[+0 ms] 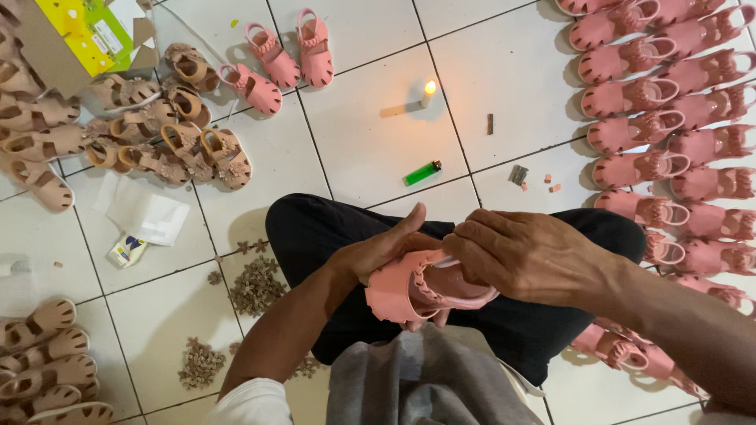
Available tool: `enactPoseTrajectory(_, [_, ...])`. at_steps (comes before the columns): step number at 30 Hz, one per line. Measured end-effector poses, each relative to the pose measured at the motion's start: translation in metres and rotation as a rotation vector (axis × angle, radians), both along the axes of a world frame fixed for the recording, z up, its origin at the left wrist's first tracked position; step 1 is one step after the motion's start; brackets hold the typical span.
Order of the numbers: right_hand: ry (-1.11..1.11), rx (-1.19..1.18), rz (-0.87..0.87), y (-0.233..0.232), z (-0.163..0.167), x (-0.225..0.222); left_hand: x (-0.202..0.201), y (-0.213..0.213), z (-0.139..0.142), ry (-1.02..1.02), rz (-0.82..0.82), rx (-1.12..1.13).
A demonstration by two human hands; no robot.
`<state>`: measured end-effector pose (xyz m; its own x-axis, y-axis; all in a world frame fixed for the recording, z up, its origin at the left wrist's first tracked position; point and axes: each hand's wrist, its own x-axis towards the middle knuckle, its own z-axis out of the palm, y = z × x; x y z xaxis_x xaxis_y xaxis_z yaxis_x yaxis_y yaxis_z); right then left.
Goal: The person sits on the floor holding a pink foam sandal and passes its edge near a lit candle, melting and smoothing the rim, then sets the finished sandal aside and picks up the next one. A lighter lies nearby and finished pairs accumulate on the tiled floor.
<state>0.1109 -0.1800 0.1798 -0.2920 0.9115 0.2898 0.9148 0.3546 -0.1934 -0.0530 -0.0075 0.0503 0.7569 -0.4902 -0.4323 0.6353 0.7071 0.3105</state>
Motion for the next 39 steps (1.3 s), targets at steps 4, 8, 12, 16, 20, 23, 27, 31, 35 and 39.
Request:
enactPoseTrajectory(4, [0.106,-0.084,-0.01,0.001,-0.009,0.0,-0.005,0.001,-0.003,-0.368,-0.043,-0.448])
enactPoseTrajectory(8, [0.135,-0.024,-0.019,0.002,-0.016,-0.006,-0.003,0.0,-0.01,-0.227,-0.088,0.072])
enactPoseTrajectory(12, [0.118,-0.065,0.011,0.004,-0.019,-0.003,-0.005,-0.003,-0.02,-0.173,-0.07,0.204])
enactPoseTrajectory(16, [0.037,0.101,-0.38,-0.001,-0.024,0.022,-0.004,-0.005,-0.022,-0.216,0.22,0.358])
enactPoseTrajectory(20, [0.895,0.026,-0.803,-0.013,-0.052,0.01,0.004,-0.004,-0.011,-0.313,0.349,0.902])
enactPoseTrajectory(23, [1.294,-0.063,-0.846,-0.008,-0.085,-0.016,0.005,-0.011,0.002,-0.41,0.373,1.067])
enactPoseTrajectory(27, [1.538,-0.33,-0.874,-0.002,-0.099,-0.02,0.004,-0.024,0.013,-0.579,0.466,1.242])
enactPoseTrajectory(31, [1.64,-0.386,-0.84,0.007,-0.095,-0.019,0.004,-0.027,0.01,-0.495,0.44,1.29])
enactPoseTrajectory(35, [1.577,-0.247,-0.831,0.014,-0.1,-0.033,0.006,-0.032,0.003,-0.523,0.469,1.426])
enactPoseTrajectory(39, [1.599,-0.165,-0.775,0.011,-0.109,-0.034,0.008,-0.033,-0.002,-0.573,0.516,1.474])
